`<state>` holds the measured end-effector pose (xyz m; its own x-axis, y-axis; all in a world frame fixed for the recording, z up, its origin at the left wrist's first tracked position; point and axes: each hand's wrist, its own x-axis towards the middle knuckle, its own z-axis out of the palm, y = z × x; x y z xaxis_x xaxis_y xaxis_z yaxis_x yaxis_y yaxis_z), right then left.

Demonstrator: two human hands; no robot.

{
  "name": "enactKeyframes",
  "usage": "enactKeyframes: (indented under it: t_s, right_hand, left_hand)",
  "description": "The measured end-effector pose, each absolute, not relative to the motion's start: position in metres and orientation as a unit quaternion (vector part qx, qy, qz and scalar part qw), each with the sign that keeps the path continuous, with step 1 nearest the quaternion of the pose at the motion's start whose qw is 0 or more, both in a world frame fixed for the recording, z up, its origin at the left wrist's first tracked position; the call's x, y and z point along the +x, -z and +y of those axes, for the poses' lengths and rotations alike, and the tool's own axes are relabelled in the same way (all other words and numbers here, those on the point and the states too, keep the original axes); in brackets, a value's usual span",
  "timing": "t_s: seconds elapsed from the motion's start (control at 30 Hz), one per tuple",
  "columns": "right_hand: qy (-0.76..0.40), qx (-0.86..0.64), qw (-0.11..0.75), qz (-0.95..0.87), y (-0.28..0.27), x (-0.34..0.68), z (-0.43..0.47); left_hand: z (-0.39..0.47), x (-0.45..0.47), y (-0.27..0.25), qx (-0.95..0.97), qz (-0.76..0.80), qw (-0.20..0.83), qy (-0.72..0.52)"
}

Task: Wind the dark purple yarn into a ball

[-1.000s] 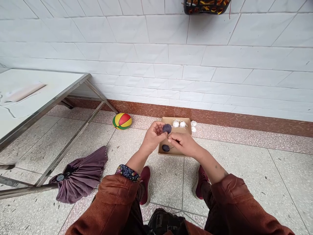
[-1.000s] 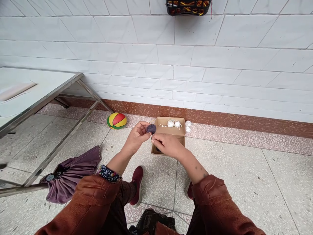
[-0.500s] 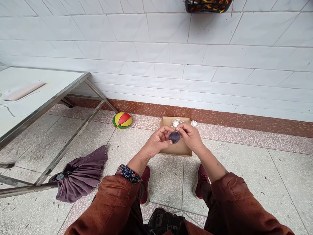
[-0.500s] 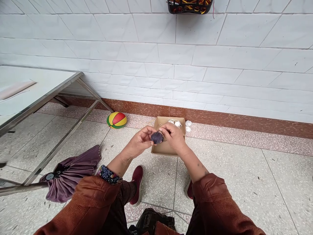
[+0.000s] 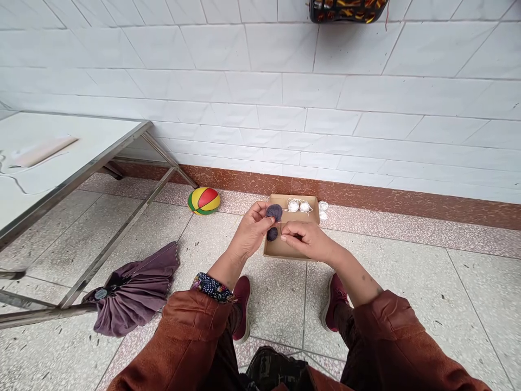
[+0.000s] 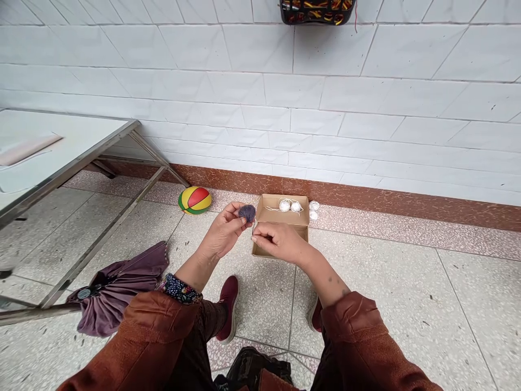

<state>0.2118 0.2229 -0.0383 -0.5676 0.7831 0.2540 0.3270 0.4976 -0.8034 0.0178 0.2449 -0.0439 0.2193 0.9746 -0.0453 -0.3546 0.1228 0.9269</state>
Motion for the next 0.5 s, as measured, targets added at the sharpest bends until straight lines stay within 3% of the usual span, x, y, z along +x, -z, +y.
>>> enactKeyframes:
  t_s: [0.27, 0.4, 0.5]
  right_hand:
    - [-0.344, -0.332, 0.424, -0.769, 0.024, 0.224, 0.229]
    - [-0.3, -0.397, 0.459, -0.736, 0.037, 0.225, 0.237]
    - [-0.3, -0.433, 0.452, -0.72, 0.048, 0.223, 0.241]
  left_hand:
    - [0.237, 0.03, 0.043, 0.614, 0.437, 0.518, -0.405]
    - [0.23, 0.029, 0.04, 0.633, 0.372, 0.582, -0.349]
    - [0.229, 0.028, 0.038, 0.588, 0.319, 0.642, -0.375]
